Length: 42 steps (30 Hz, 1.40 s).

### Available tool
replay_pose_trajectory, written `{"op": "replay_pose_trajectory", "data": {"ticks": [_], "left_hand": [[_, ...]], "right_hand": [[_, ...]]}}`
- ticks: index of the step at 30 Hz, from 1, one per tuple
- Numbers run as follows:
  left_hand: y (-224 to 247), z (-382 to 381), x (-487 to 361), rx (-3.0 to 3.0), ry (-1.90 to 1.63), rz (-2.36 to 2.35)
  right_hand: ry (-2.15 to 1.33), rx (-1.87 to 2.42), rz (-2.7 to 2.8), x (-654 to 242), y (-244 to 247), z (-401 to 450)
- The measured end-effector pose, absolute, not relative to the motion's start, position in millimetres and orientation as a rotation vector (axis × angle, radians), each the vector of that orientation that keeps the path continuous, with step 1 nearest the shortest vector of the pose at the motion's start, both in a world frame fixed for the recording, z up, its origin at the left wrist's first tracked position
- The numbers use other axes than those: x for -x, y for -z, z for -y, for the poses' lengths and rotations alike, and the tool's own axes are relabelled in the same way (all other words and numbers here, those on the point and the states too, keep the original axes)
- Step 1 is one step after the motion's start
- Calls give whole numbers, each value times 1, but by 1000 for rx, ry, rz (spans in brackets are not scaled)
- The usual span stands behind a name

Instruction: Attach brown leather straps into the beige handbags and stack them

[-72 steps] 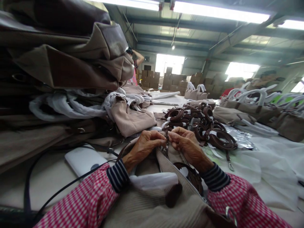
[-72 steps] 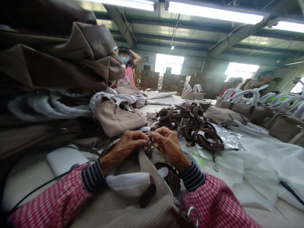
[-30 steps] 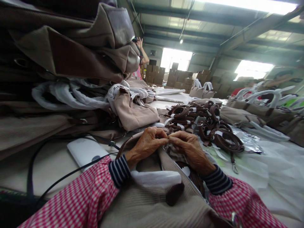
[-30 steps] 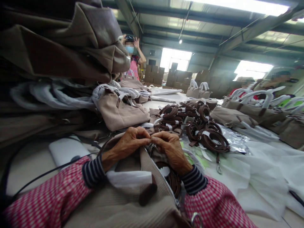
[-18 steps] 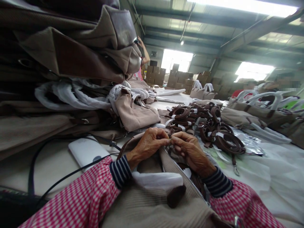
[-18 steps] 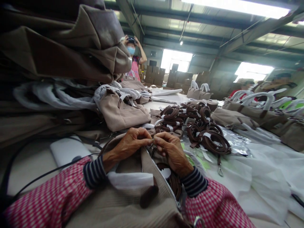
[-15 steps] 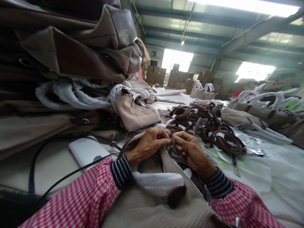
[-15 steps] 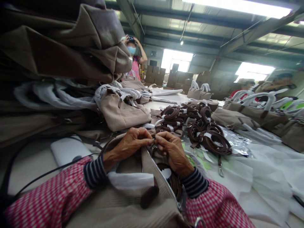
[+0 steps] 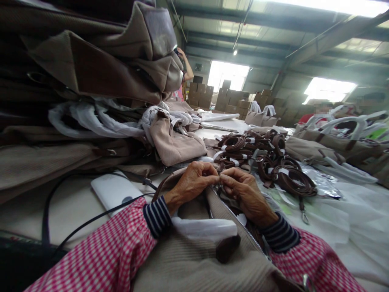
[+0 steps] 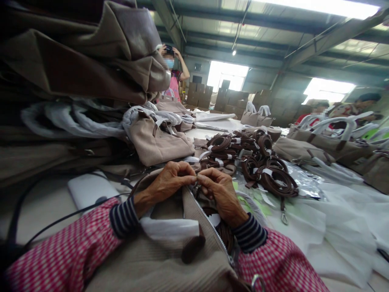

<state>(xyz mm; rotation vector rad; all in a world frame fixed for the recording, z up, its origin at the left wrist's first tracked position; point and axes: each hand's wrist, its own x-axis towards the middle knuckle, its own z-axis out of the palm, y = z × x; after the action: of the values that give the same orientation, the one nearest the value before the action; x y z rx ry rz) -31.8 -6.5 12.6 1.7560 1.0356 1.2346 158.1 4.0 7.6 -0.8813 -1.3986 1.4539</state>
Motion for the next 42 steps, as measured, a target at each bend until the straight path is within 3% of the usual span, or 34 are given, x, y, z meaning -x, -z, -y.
{"op": "replay_pose_trajectory", "data": {"ticks": [11,20,27,31,36,42], "left_hand": [[-11,5,32,-1813,-1236,-1069],[-12,10,31,-2016,-1186,-1231],[-8,10,27,-2158,-1158,-1310],[-5,8,27,-2217,-1174,-1338],[-5,10,29,-2303,-1171,-1303],[-23,30,32,-2739,-1144,-1146]], "right_hand": [[-1421,887,1446,-158,-8,-5],[-1078,901,1672,-158,-15,-2],[-1502,910,1488,-161,-6,-11],[-1553,942,1446,-159,-2,-14],[-1442,954,1618,-169,-11,-11],[-901,920,1943,-219,-22,22]]}}
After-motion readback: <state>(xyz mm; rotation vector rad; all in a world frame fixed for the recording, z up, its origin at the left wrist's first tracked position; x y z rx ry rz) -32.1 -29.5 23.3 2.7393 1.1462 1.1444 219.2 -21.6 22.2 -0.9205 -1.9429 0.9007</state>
